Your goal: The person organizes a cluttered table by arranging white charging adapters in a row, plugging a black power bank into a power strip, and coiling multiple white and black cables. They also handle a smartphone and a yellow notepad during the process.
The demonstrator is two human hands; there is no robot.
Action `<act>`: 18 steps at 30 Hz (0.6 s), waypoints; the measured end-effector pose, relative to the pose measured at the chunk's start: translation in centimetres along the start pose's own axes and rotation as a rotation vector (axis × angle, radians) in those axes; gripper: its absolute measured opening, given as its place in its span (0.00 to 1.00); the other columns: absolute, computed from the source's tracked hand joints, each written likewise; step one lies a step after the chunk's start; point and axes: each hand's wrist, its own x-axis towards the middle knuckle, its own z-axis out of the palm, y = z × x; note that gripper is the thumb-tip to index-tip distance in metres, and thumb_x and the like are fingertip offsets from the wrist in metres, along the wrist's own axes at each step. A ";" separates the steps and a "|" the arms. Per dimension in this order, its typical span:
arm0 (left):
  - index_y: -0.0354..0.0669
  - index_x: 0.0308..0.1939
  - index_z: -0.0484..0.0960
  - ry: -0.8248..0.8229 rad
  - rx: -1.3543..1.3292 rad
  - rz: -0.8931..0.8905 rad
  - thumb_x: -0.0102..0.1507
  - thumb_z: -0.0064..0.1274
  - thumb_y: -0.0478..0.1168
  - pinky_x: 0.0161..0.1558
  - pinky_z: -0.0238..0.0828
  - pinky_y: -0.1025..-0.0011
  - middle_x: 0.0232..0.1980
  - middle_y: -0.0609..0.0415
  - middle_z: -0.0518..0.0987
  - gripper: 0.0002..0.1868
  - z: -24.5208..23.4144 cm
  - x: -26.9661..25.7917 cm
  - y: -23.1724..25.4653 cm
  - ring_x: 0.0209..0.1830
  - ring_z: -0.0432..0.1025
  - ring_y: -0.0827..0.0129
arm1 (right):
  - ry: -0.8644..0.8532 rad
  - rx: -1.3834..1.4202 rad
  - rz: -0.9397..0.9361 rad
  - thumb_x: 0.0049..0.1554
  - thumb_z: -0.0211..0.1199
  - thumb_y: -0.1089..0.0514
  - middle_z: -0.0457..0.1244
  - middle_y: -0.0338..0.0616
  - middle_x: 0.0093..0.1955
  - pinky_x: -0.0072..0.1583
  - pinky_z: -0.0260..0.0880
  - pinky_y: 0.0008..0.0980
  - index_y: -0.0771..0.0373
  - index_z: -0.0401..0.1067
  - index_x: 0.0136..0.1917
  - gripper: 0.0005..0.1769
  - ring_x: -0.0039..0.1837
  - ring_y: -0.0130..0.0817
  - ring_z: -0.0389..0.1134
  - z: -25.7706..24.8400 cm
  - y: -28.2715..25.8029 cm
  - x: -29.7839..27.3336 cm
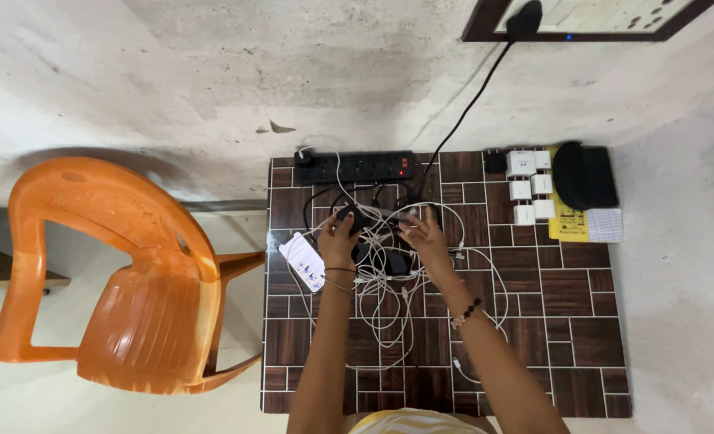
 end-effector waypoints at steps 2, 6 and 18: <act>0.31 0.62 0.72 0.001 -0.020 -0.023 0.61 0.60 0.35 0.43 0.81 0.72 0.50 0.50 0.82 0.26 0.2 -0.4 0.2 0.45 0.79 0.69 | -0.050 -0.033 -0.125 0.61 0.53 0.71 0.48 0.43 0.80 0.71 0.66 0.30 0.55 0.39 0.81 0.42 0.76 0.34 0.57 -0.1 -0.5 -0.5; 0.33 0.68 0.71 -0.084 0.205 0.024 0.64 0.62 0.34 0.35 0.70 0.74 0.44 0.46 0.82 0.29 1.1 -1.5 -1.4 0.36 0.72 0.67 | -0.021 -0.333 -0.114 0.62 0.57 0.71 0.59 0.53 0.77 0.69 0.67 0.31 0.56 0.54 0.83 0.39 0.77 0.41 0.62 -0.5 0.2 -1.9; 0.31 0.59 0.77 -0.509 0.459 -0.164 0.64 0.59 0.36 0.35 0.72 0.71 0.47 0.50 0.83 0.20 8.1 -4.9 -14.3 0.39 0.76 0.69 | 0.122 -0.799 -0.448 0.53 0.70 0.68 0.56 0.54 0.72 0.58 0.75 0.38 0.58 0.53 0.79 0.45 0.64 0.47 0.67 -7.4 -3.4 -6.5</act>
